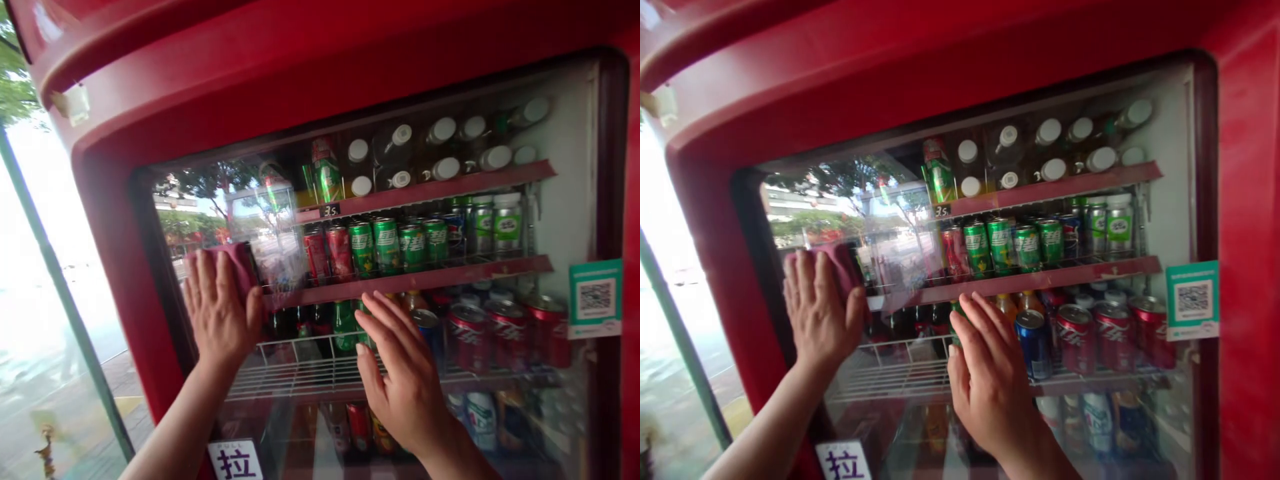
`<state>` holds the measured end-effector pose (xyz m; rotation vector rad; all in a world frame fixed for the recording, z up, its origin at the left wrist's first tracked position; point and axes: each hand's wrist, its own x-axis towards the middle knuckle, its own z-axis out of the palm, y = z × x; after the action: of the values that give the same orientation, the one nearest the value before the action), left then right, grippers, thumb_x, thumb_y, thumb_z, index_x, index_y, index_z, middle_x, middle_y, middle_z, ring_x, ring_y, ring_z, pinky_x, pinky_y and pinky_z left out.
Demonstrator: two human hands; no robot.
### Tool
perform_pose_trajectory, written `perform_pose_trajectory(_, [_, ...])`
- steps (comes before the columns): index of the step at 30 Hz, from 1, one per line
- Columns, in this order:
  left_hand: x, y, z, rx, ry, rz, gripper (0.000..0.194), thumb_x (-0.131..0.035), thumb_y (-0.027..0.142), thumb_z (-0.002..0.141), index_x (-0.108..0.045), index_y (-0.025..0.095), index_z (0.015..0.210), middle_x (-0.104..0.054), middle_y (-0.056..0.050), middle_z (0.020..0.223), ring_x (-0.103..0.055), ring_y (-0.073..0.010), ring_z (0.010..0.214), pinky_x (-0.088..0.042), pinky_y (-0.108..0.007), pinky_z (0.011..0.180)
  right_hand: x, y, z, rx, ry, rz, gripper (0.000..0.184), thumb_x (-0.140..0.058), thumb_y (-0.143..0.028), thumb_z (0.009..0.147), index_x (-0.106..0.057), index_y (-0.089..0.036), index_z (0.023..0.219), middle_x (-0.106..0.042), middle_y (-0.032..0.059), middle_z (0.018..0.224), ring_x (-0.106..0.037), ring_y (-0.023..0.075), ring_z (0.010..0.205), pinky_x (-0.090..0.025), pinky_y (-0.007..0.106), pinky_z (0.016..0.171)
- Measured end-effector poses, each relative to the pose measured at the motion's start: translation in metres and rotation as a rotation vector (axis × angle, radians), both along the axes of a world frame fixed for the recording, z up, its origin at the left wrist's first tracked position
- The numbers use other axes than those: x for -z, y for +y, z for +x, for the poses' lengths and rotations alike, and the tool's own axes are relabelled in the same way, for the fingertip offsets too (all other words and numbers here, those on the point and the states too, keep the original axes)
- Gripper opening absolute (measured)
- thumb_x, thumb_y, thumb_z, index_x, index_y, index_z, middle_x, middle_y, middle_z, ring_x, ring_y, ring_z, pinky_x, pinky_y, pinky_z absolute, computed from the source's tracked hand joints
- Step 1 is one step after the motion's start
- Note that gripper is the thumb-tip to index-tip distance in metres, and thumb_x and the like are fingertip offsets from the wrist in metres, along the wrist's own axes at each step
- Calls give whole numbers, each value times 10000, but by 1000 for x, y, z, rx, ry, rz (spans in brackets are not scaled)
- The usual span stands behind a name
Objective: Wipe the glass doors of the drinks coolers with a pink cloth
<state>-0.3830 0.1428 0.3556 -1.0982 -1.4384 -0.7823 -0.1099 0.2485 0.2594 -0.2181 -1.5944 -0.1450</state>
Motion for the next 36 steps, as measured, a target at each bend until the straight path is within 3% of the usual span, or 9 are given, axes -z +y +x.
perform_pose_trajectory(3, [-41, 14, 15, 23, -138, 125, 886, -492, 600, 1096, -159, 216, 1821, -101, -127, 1920, -86, -485, 1763, -146, -721, 1436, 7, 6, 10, 40, 22, -31, 453, -610, -108, 1053, -632, -129, 1504, -694, 175, 1578, -575, 317, 1570, -577, 584, 1235])
perform_pose_trajectory(6, [-54, 39, 53, 76, -84, 112, 873, -486, 588, 1102, -149, 227, 1823, -84, -118, 1919, -59, -474, 1769, -111, -739, 1437, 9, 12, 20, 74, 35, -38, 469, -617, -131, 1056, -617, -121, 1525, -677, 187, 1599, -534, 353, 1603, -552, 641, 1243])
perform_pose_trajectory(11, [-4, 67, 112, 140, 292, -181, 918, -594, 559, 1074, -176, 222, 1818, -105, -131, 1901, -64, -392, 1784, -148, -653, 1453, 8, 15, 31, 119, 53, -42, 476, -599, -223, 1087, -596, -123, 1552, -633, 208, 1646, -447, 422, 1658, -504, 755, 1238])
perform_pose_trajectory(16, [36, 58, 105, 193, 470, -297, 912, -668, 585, 1035, -275, 282, 1800, -247, -75, 1878, -161, -301, 1779, -103, -494, 1477, 9, 19, 39, 115, 22, -31, 485, -604, -204, 1075, -588, -113, 1551, -645, 201, 1634, -455, 411, 1652, -518, 719, 1236])
perform_pose_trajectory(21, [-32, 58, 93, 88, 175, -63, 931, -649, 535, 1053, -186, 281, 1820, -141, -131, 1903, -132, -430, 1771, -187, -723, 1430, 7, 28, 54, 117, 11, -32, 465, -608, -156, 1057, -607, -120, 1520, -673, 175, 1606, -465, 376, 1648, -513, 673, 1262])
perform_pose_trajectory(26, [-85, 94, 135, 121, 44, 59, 892, -542, 595, 1085, -148, 290, 1824, -105, -100, 1921, -80, -444, 1776, -114, -732, 1440, 12, 37, 72, 113, 83, -46, 347, -614, -135, 1052, -687, -117, 1391, -739, 167, 1508, -502, 344, 1618, -504, 601, 1265])
perform_pose_trajectory(28, [-74, 109, 161, 125, 87, 7, 889, -517, 596, 1089, -159, 243, 1823, -95, -120, 1918, -60, -445, 1777, -104, -725, 1439, 15, 42, 78, 119, 103, -50, 337, -615, -127, 1052, -699, -114, 1378, -746, 167, 1498, -513, 343, 1609, -498, 595, 1260])
perform_pose_trajectory(33, [-2, 123, 202, 199, 447, -232, 854, -547, 551, 1094, -224, 215, 1810, -172, -99, 1896, -51, -325, 1791, -39, -547, 1468, 19, 49, 92, 111, 112, -47, 322, -616, -132, 1056, -711, -133, 1364, -757, 159, 1474, -548, 343, 1577, -515, 599, 1234])
perform_pose_trajectory(36, [9, 118, 200, 225, 559, -278, 831, -579, 520, 1089, -255, 247, 1803, -287, -79, 1865, -144, -277, 1784, -44, -496, 1470, 19, 51, 102, 93, 95, -37, 319, -618, -119, 1049, -708, -138, 1355, -759, 158, 1463, -546, 345, 1578, -517, 595, 1233])
